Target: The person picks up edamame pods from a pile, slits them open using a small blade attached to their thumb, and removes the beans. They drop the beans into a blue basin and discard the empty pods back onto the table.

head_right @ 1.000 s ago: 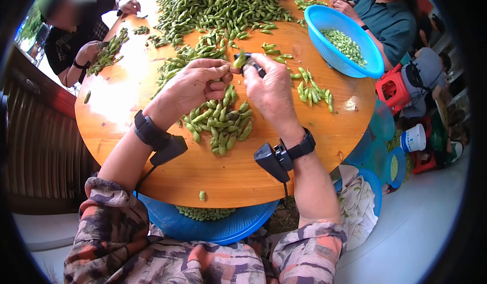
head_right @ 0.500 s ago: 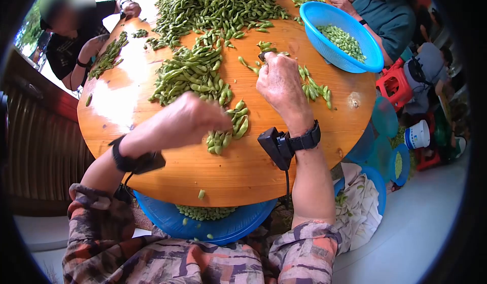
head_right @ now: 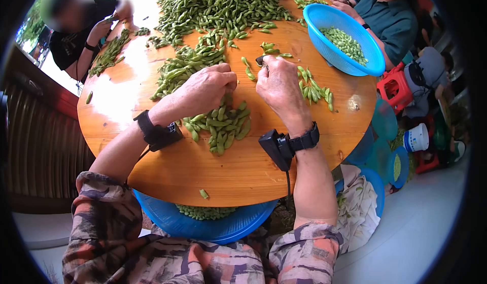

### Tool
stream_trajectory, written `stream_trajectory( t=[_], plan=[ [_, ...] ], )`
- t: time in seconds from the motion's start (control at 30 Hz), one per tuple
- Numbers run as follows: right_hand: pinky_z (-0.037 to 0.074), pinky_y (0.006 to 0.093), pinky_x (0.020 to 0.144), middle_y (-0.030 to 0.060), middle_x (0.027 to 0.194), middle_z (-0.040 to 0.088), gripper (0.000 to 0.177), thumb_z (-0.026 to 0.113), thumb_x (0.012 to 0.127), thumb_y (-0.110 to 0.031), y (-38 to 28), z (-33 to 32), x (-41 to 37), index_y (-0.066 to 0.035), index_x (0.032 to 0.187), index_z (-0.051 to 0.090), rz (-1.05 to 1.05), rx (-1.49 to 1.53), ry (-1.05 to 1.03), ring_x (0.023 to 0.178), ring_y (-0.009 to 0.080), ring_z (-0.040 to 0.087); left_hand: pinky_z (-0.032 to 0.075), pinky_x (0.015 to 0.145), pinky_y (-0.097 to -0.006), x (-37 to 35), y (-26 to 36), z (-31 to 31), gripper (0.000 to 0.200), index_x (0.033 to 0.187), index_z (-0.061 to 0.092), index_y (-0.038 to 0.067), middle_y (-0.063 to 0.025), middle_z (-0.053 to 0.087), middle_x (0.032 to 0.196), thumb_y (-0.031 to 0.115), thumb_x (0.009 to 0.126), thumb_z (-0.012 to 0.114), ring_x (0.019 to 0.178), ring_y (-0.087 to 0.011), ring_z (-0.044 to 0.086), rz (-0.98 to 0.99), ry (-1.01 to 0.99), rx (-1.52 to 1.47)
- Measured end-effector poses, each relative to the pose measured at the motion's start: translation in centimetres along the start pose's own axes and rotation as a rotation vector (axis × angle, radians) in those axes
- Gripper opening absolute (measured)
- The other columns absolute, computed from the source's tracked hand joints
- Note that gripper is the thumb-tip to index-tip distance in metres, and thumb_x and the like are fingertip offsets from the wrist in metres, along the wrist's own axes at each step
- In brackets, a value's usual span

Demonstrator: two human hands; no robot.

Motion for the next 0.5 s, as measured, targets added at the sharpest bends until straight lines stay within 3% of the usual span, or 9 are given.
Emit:
stream_trajectory(
  t=[0.17,0.27,0.33,0.43,0.5],
  plan=[
    [0.049,0.0452,0.066,0.0254,0.073,0.06,0.012,0.054,0.083,-0.003,0.1,0.3,0.0,0.006,0.086,0.061,0.013,0.041,-0.006,0.071,0.0399,0.063,0.049,0.08,-0.0413,-0.6,0.1,-0.7,0.011,0.083,0.063,0.002,-0.0134,0.057,0.092,-0.003,0.072,0.061,0.094,-0.0333,0.058,0.012,-0.011,0.002],
    [0.05,0.0418,0.071,0.0231,0.085,0.065,0.018,0.054,0.085,-0.005,1.0,1.0,-0.1,0.003,0.096,0.065,0.111,-0.008,-0.098,0.079,0.0378,0.065,0.048,0.083,-0.0408,-0.7,0.8,-0.6,0.017,0.092,0.066,0.003,-0.0132,0.056,0.094,-0.002,0.076,0.06,0.097,-0.0323,0.057,0.058,-0.096,-0.029],
    [0.048,0.0454,0.064,0.0248,0.072,0.06,0.011,0.055,0.082,-0.003,0.7,0.9,0.0,0.006,0.083,0.059,0.0,0.038,-0.009,0.069,0.0408,0.062,0.049,0.084,-0.04,-0.6,1.0,-0.2,0.017,0.091,0.066,0.003,-0.0121,0.056,0.096,-0.001,0.075,0.061,0.098,-0.0319,0.057,0.056,-0.133,0.036],
    [0.048,0.0457,0.063,0.0248,0.071,0.059,0.01,0.054,0.082,-0.003,0.7,1.0,-0.1,0.006,0.082,0.059,0.015,0.033,-0.007,0.069,0.0418,0.061,0.05,0.085,-0.0396,-0.7,1.1,0.2,0.016,0.089,0.065,0.004,-0.0119,0.056,0.098,0.001,0.074,0.062,0.099,-0.0311,0.057,-0.005,-0.228,0.099],
    [0.048,0.0448,0.062,0.0252,0.071,0.059,0.011,0.054,0.082,-0.004,0.8,1.1,-0.1,0.005,0.083,0.059,-0.001,0.049,-0.006,0.067,0.0412,0.061,0.05,0.082,-0.0395,-0.8,1.2,0.5,0.014,0.088,0.065,0.004,-0.0116,0.055,0.097,-0.001,0.075,0.061,0.098,-0.0306,0.057,0.03,-0.143,0.171]
  ],
)
Point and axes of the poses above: each hand's wrist, its own x-axis towards the middle knuckle, its own z-axis out of the palm, y = z × x, the point moved 8 cm from there along x, towards the middle knuckle
